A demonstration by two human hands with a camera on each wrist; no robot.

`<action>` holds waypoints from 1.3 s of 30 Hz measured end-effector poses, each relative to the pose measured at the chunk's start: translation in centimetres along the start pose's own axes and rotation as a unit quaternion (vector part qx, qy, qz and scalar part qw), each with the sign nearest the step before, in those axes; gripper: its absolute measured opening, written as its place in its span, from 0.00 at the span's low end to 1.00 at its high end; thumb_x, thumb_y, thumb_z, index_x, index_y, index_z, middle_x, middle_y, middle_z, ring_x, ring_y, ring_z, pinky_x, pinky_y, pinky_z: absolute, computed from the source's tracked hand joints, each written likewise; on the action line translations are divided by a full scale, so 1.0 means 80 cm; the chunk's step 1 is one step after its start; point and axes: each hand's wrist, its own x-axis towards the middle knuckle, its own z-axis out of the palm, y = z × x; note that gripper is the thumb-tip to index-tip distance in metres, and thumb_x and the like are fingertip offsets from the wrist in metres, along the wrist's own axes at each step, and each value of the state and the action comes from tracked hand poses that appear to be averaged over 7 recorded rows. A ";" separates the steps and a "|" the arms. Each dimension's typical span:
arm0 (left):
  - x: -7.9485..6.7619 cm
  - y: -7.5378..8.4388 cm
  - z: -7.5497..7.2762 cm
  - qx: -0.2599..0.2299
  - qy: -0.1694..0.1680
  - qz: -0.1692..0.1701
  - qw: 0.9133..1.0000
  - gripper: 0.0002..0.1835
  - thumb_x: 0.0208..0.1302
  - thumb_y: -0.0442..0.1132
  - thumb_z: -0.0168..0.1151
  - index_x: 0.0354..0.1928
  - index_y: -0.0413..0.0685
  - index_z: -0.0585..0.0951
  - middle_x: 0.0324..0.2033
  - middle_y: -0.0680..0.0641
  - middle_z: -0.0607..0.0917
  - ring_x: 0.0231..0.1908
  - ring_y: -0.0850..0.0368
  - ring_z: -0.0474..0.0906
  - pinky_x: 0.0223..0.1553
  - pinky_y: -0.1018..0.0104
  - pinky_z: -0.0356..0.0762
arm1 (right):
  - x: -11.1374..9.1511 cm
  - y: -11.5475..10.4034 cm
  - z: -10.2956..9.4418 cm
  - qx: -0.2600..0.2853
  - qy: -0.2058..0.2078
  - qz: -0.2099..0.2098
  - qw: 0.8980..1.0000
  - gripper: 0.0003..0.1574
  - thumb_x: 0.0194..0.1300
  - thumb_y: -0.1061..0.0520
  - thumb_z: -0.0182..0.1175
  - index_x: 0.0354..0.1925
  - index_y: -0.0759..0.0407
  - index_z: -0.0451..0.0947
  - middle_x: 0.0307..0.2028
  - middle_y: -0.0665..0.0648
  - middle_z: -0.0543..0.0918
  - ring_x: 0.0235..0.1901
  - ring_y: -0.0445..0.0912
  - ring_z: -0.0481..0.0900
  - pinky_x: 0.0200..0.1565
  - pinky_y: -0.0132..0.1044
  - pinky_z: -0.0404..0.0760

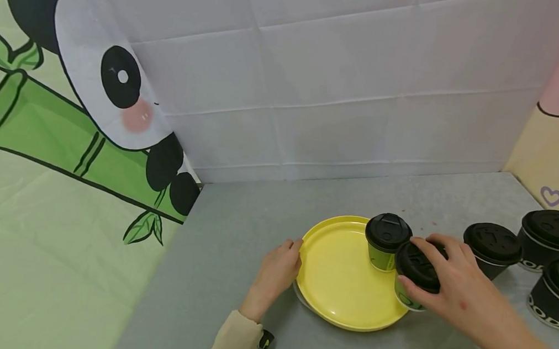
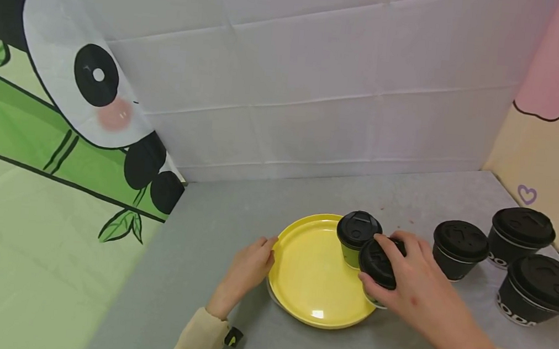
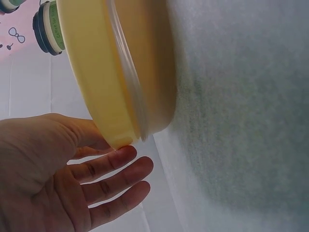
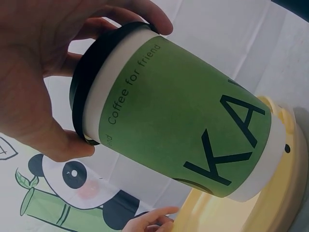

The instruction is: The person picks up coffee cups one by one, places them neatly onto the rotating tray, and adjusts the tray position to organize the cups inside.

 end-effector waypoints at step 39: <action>-0.006 0.003 -0.001 0.004 0.003 0.001 1.000 0.18 0.66 0.32 0.65 0.57 0.37 0.80 0.36 0.42 0.83 0.24 0.54 0.79 0.21 0.69 0.74 | 0.010 -0.022 0.033 -0.005 0.004 -0.018 1.000 0.39 0.53 0.45 0.76 0.60 0.56 0.77 0.54 0.66 0.76 0.52 0.64 0.73 0.41 0.58 0.79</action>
